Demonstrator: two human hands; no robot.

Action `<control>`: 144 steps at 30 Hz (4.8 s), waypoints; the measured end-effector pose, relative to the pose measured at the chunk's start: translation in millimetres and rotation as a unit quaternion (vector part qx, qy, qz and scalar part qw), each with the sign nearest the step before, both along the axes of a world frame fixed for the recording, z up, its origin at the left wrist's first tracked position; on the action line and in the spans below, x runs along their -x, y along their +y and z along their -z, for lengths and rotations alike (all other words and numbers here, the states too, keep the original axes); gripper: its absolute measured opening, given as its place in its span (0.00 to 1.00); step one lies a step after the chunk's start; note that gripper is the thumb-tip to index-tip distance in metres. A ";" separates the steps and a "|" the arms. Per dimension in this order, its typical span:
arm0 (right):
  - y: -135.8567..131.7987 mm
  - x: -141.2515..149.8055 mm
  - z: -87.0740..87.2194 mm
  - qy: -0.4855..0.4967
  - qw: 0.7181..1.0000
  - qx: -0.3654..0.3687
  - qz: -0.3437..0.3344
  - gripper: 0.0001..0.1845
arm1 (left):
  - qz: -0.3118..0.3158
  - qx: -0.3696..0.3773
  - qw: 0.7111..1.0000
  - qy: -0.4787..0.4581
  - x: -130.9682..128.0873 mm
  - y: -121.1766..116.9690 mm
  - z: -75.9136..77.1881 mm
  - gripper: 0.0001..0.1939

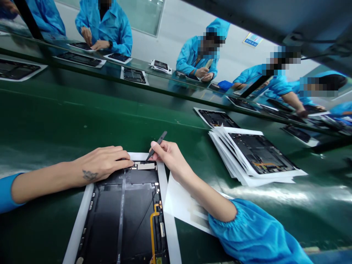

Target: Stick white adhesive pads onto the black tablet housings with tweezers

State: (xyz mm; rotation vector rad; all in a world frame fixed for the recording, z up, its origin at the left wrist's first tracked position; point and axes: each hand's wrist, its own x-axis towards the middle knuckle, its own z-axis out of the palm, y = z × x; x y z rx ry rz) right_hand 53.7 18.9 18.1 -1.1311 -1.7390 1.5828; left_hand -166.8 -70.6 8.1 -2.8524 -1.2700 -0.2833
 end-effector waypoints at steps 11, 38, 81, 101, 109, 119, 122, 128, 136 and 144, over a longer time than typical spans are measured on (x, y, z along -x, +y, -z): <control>1.2 -0.4 -0.3 -0.016 1.000 -0.008 -0.007 0.27 | 0.006 -0.012 1.000 -0.003 0.1 -0.7 0.1 0.17; 0.6 1.5 2.2 -0.038 0.996 -0.077 -0.019 0.26 | -0.008 0.004 1.000 0.021 -0.8 -2.4 -5.7 0.21; -17.6 -36.0 1.4 -0.007 0.987 -0.140 0.073 0.21 | 0.019 -0.112 0.993 0.042 -3.3 -6.7 1.3 0.16; -20.4 -40.5 13.5 -0.002 0.991 -0.107 0.081 0.21 | 0.022 -0.126 0.991 0.049 -1.3 -7.2 3.5 0.18; -23.7 -41.9 10.2 -0.021 0.985 -0.159 0.069 0.19 | 0.025 -0.130 0.989 0.066 -2.1 -7.3 0.7 0.17; -11.5 -11.6 -27.4 -0.200 0.775 -0.510 -0.315 0.13 | 0.047 -0.178 0.982 0.053 -1.1 -6.4 2.1 0.13; -6.7 5.4 -27.8 -0.264 0.747 -0.486 -0.368 0.10 | 0.049 -0.186 0.980 0.047 -0.7 -6.0 2.4 0.15; -2.4 19.0 -35.9 -0.301 0.700 -0.484 -0.430 0.07 | 0.053 -0.175 0.982 0.042 -1.8 -5.5 -2.4 0.15; -3.6 21.0 -36.5 -0.328 0.637 -0.540 -0.442 0.08 | 0.056 -0.173 0.982 0.041 -1.3 -5.2 -1.4 0.13; 8.5 -15.9 -30.3 -0.325 0.731 -0.459 -0.386 0.06 | 0.043 -0.161 0.985 0.040 -0.6 -4.4 4.9 0.10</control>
